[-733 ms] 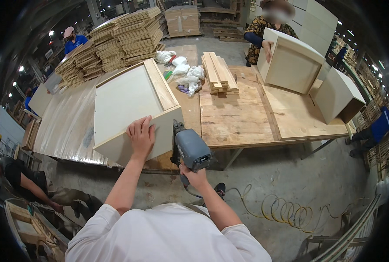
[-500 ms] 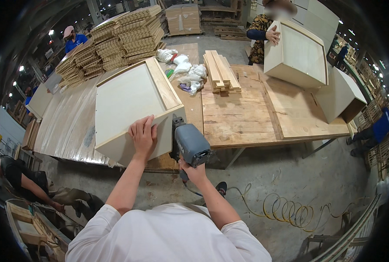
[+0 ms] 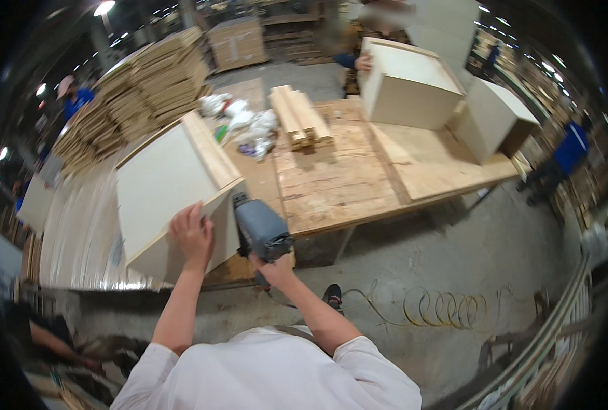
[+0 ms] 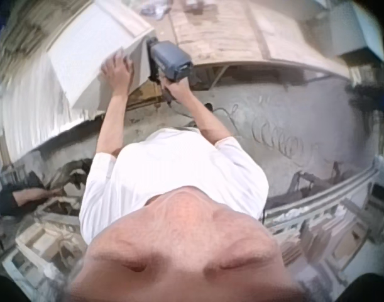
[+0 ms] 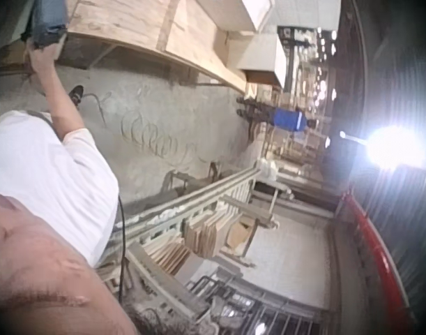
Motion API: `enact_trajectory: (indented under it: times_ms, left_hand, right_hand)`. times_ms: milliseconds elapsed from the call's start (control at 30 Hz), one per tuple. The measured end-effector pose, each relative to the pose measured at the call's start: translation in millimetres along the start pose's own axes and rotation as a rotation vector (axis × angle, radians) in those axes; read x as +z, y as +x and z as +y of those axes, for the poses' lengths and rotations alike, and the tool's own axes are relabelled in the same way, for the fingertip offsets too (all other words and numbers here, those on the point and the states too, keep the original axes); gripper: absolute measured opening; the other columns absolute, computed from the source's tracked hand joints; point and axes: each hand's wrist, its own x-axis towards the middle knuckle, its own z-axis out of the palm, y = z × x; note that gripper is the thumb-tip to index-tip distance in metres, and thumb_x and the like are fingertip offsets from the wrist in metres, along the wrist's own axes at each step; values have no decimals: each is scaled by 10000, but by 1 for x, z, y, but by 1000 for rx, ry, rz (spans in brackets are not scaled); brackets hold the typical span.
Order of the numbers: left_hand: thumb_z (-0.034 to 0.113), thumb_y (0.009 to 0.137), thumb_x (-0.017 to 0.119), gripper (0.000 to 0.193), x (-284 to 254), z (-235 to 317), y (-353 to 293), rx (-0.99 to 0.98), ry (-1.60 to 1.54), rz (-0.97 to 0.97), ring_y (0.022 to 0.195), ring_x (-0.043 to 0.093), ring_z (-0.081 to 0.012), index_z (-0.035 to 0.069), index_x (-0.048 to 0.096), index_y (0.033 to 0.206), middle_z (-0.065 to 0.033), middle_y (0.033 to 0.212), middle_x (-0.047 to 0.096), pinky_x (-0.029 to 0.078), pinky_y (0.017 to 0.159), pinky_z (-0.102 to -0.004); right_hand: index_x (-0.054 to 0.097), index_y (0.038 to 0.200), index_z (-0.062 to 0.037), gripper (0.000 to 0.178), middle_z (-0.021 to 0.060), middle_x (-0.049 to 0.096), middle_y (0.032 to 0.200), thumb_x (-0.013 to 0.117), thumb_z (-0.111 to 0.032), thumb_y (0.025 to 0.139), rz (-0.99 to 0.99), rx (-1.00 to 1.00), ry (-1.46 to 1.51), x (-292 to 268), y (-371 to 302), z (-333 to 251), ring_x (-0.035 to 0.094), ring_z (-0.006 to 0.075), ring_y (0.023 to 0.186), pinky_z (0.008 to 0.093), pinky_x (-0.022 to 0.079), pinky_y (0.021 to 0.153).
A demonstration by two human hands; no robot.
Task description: The person assembles white wooden boxes by attaching thin wooden strips to the edges using a pneumatic nail gun. They position the strips, secure them with the tool, and pass the completed unit to a coworker. The process is repeated for multiple boxes in a workshop setting.
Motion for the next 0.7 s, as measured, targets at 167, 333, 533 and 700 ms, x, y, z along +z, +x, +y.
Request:
enact_trajectory:
  times_ms: [167, 333, 533, 700]
  left_hand:
    - [116, 767, 604, 344, -5, -12, -4, 0, -48, 0, 1038, 497, -253, 124, 599, 1110, -45, 1054, 559, 313, 943, -433]
    - [142, 787, 582, 219, -14, -21, -11, 16, 3, 132, 965, 513, -249, 113, 621, 1001, -37, 977, 580, 319, 914, -426]
    - [140, 824, 543, 104, -5, -19, -13, -20, 38, 211, 903, 522, -237, 97, 608, 893, -47, 896, 584, 334, 868, -408]
    - [113, 850, 507, 106, -5, -1, -3, -185, 44, 212, 830, 501, -270, 45, 544, 778, -81, 784, 538, 336, 848, -413]
  right_hand:
    - [551, 786, -27, 96, 41, 578, 684, 637, 14, 801, -48, 84, 225, -14, 2, -47, 560, 125, 553, 290, 465, 535]
    - [561, 785, 2, 84, 59, 580, 644, 628, -32, 824, 83, 144, 126, -79, 15, -91, 573, 136, 561, 287, 475, 549]
    - [439, 1110, -52, 297, 37, 540, 720, 601, -69, 862, 242, 137, -73, -188, 31, -125, 557, 100, 611, 254, 483, 547]
    - [438, 1168, -43, 333, 18, 528, 684, 590, -121, 882, 308, 200, -235, -297, 59, -160, 528, 98, 512, 251, 474, 499]
